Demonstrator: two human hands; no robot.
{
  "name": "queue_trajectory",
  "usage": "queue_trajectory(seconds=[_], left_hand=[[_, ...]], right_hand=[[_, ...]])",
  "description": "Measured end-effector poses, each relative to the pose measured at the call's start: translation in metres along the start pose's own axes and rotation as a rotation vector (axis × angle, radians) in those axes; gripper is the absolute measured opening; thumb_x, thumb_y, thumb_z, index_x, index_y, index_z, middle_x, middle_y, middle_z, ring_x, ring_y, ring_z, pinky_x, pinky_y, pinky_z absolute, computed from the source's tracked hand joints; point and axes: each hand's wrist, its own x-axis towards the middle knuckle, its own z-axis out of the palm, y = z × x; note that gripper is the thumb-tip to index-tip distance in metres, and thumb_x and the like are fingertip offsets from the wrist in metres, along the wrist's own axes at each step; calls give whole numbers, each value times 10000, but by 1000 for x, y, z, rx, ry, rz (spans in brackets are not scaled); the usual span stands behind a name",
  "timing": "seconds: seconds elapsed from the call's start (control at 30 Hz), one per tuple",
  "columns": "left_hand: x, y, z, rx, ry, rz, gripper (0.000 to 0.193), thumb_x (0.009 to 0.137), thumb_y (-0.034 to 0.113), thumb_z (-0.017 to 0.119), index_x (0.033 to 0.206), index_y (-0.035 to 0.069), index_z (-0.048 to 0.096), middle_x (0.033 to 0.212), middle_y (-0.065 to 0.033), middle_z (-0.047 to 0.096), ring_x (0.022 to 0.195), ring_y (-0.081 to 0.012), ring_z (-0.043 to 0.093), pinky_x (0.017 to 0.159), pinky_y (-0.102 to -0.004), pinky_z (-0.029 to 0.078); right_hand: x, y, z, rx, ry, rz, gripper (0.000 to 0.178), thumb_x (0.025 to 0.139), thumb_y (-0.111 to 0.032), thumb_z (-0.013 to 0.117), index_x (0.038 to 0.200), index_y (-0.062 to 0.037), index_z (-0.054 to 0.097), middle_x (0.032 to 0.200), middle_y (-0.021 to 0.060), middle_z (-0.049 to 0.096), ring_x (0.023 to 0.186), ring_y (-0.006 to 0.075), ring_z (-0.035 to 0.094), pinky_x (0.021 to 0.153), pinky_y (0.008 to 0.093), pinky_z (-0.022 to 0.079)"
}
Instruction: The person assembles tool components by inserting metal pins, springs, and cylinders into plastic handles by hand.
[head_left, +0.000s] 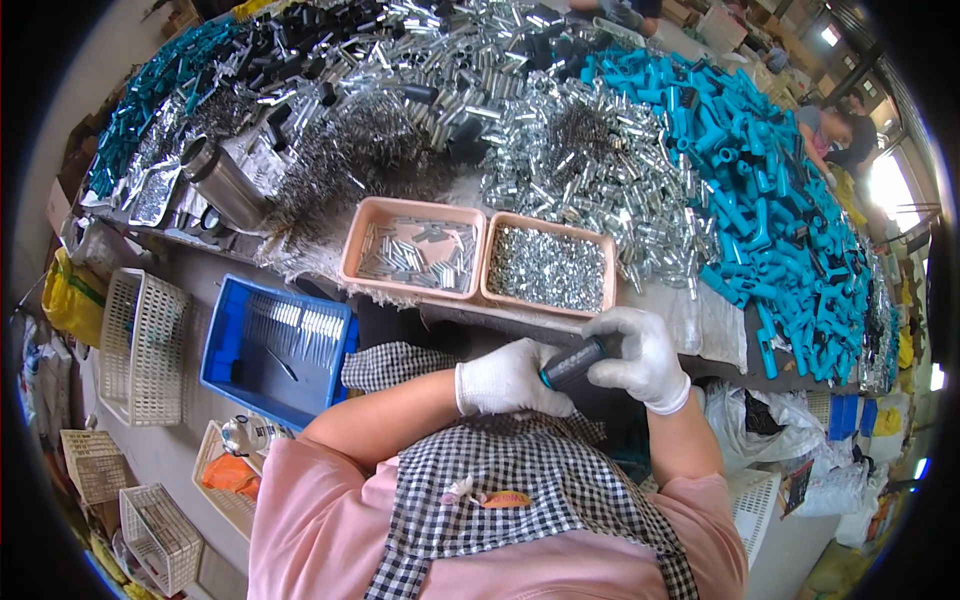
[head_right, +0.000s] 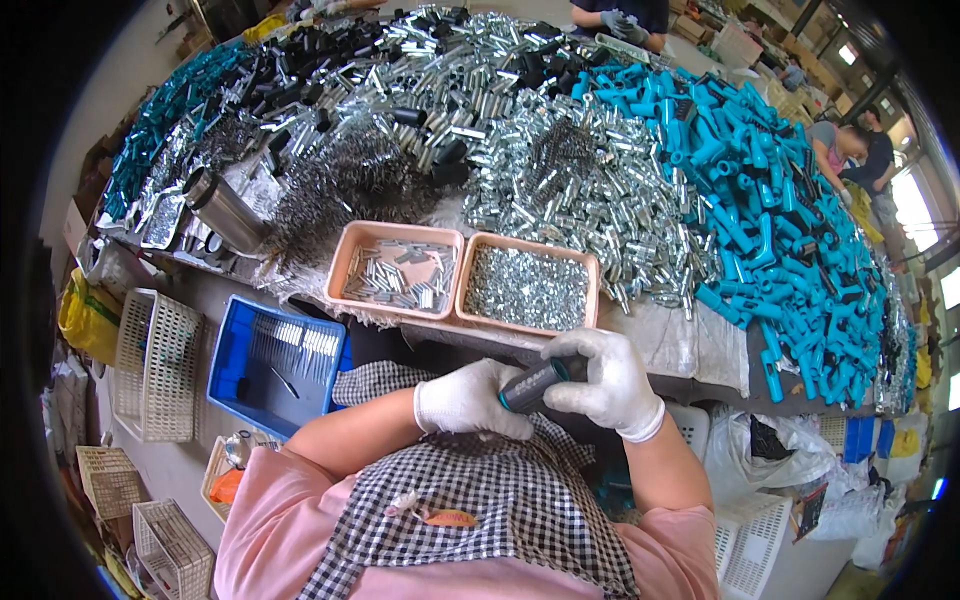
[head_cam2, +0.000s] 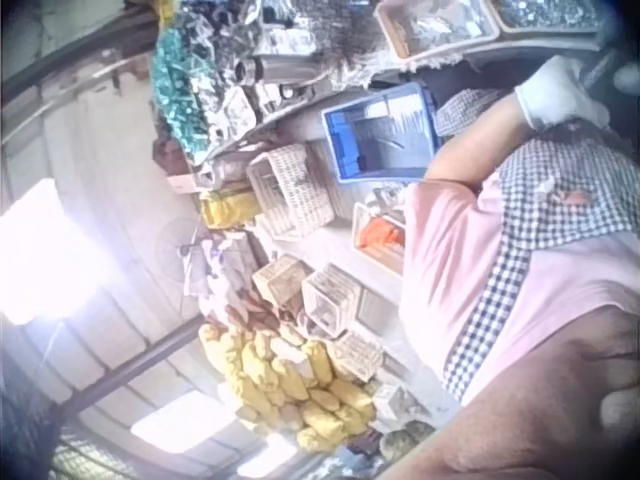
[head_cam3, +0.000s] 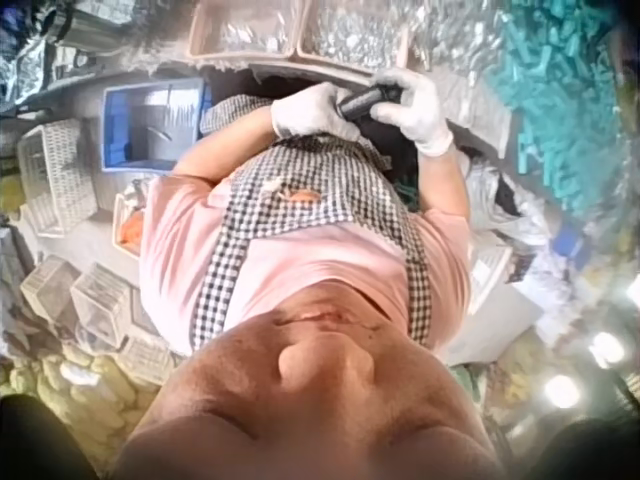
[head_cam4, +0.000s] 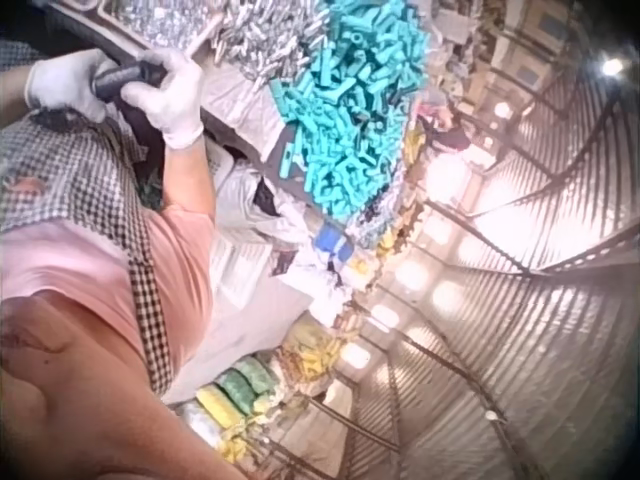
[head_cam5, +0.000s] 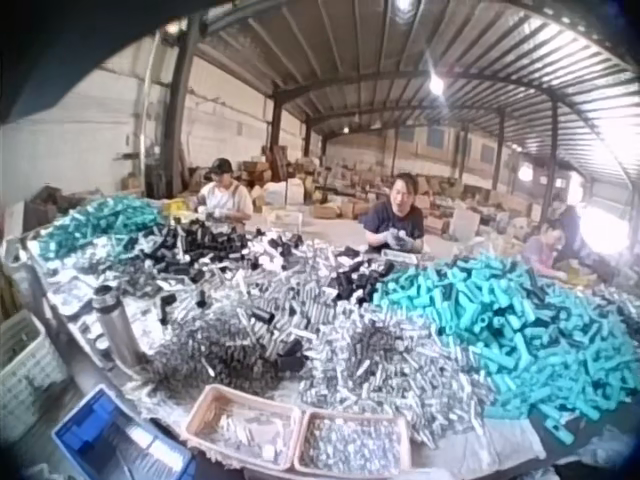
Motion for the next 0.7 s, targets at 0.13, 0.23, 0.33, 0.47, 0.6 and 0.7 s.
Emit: queue_trajectory(seconds=[0.13, 0.23, 0.33, 0.47, 0.6, 0.7], left_hand=[[5, -10, 1, 20, -39, 56, 239, 753, 107, 811, 917, 39, 650, 745, 44, 582, 658, -55, 531, 589, -240, 451], [7, -14, -3, 17, -74, -165, 258, 749, 130, 815, 888, 23, 626, 736, 41, 577, 699, -65, 548, 630, -251, 470], [8, -14, -2, -11, -96, -147, 257, 769, 121, 814, 903, 33, 613, 708, 56, 533, 660, -51, 512, 591, -241, 441], [10, -14, 1, -13, -77, -30, 245, 779, 117, 809, 925, 43, 626, 735, 62, 551, 663, -45, 516, 601, -240, 448], [9, -6, 0, 2, -75, -150, 233, 774, 144, 826, 864, 52, 633, 707, 50, 553, 655, -53, 518, 597, -247, 447], [15, -23, 2, 48, 38, -62, 252, 772, 188, 835, 769, 55, 621, 703, 28, 566, 678, -66, 515, 640, -274, 453]], right_hand=[[-4, -6, 1, 62, 45, 78, 414, 586, -112, 806, 962, 35, 712, 906, 88, 682, 826, 159, 640, 768, 291, 513], [-3, -4, 0, 8, 28, 91, 408, 593, -96, 807, 962, 49, 708, 874, 57, 678, 769, 123, 625, 718, 271, 515], [-2, -5, 1, 133, 51, 75, 406, 596, -83, 803, 969, 48, 708, 876, 55, 684, 779, 118, 628, 729, 270, 517], [0, -4, 0, 184, 86, 76, 410, 529, -109, 776, 907, 40, 717, 844, 88, 689, 779, 160, 640, 733, 291, 503], [0, -16, -21, 218, 144, 158, 356, 614, -19, 725, 955, 63, 666, 841, 73, 665, 744, 126, 628, 680, 264, 514], [-4, 10, -47, 375, 342, -4, 356, 615, -22, 654, 963, 51, 646, 817, 63, 629, 682, 128, 598, 607, 261, 496]])
